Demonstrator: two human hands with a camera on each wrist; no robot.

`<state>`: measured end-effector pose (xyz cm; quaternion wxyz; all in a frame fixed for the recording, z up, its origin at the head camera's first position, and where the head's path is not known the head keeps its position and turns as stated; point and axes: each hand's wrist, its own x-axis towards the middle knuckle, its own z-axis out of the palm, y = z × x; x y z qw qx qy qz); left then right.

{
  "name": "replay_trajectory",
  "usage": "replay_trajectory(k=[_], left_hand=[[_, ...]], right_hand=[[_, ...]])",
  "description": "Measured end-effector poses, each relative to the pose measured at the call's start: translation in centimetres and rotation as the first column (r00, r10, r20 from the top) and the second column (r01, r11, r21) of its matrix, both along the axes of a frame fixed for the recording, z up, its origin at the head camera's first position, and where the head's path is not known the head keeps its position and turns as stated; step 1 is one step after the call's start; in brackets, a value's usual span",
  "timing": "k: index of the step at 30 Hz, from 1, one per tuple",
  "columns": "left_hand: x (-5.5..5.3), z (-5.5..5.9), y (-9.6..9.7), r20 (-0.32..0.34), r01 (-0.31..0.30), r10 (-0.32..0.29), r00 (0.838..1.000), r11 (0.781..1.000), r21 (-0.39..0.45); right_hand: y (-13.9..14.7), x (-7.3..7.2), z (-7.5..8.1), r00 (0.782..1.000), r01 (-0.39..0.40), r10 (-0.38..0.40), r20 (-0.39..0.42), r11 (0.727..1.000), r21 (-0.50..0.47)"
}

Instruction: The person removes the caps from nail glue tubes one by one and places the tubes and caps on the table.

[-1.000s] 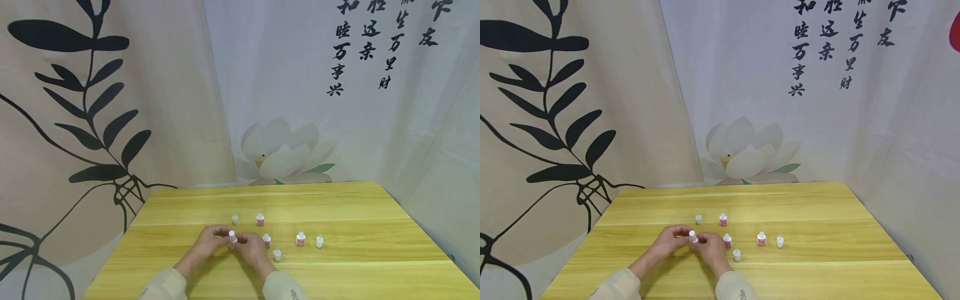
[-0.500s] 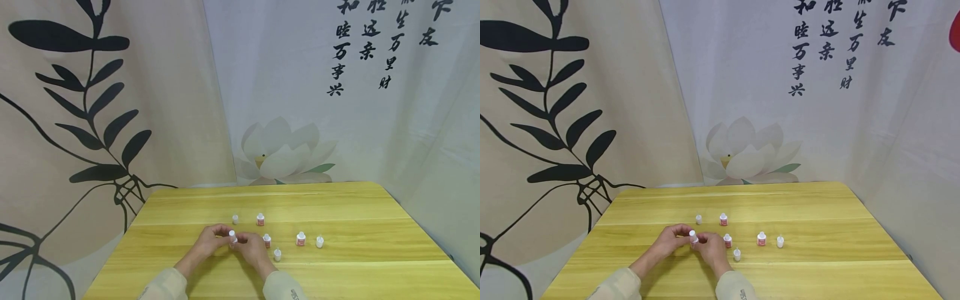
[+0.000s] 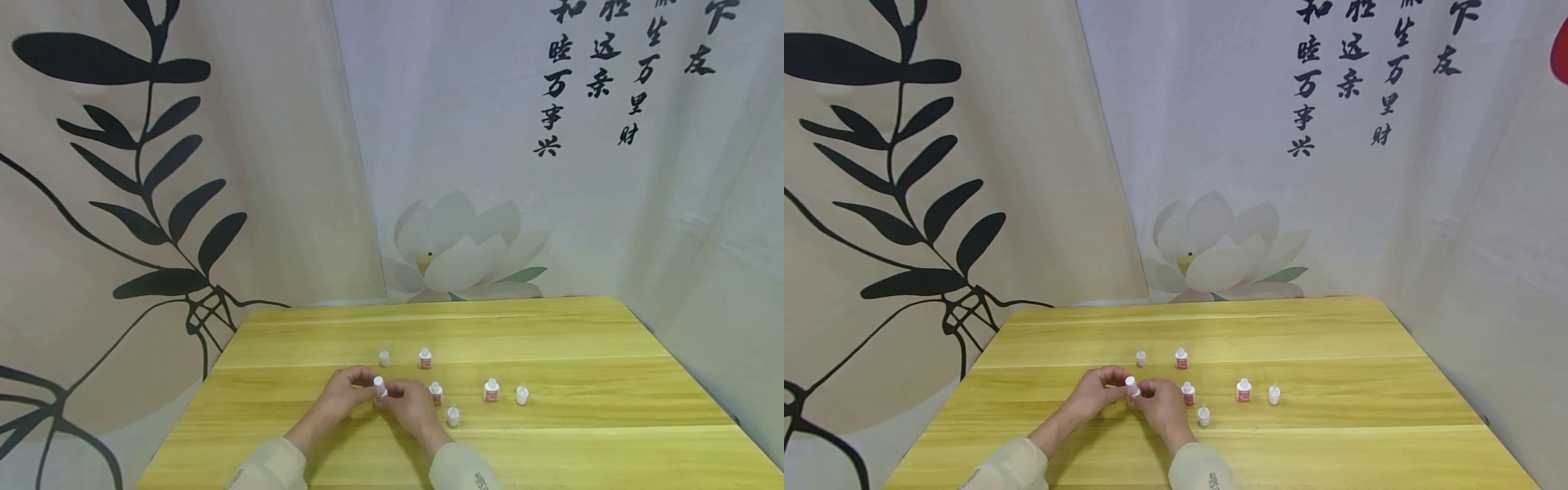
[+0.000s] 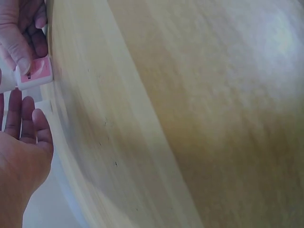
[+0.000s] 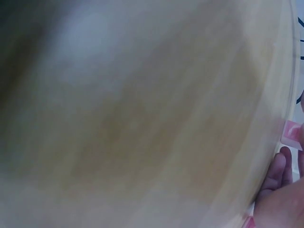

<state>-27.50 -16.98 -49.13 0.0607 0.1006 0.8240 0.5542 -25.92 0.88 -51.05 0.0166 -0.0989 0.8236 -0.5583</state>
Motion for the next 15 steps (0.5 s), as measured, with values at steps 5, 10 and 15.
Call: replay_trajectory(k=[5, 10, 15], left_hand=[[-0.1, -0.19, -0.09, -0.011, 0.009, -0.009, 1.0, 1.0, -0.01], [-0.21, -0.36, -0.13, -0.018, 0.02, -0.02, 1.0, 0.999, -0.029], [-0.23, -0.37, -0.01, -0.021, 0.014, -0.015, 1.0, 1.0, -0.028]], right_hand=[[0.0, 0.05, 0.04, 1.0, 0.004, -0.004, -0.002, 1.0, 0.005], [-0.03, -0.01, -0.08, 1.0, 0.01, -0.01, -0.002, 1.0, 0.006], [-0.05, -0.04, -0.15, 1.0, 0.01, -0.01, 0.005, 1.0, -0.006]])
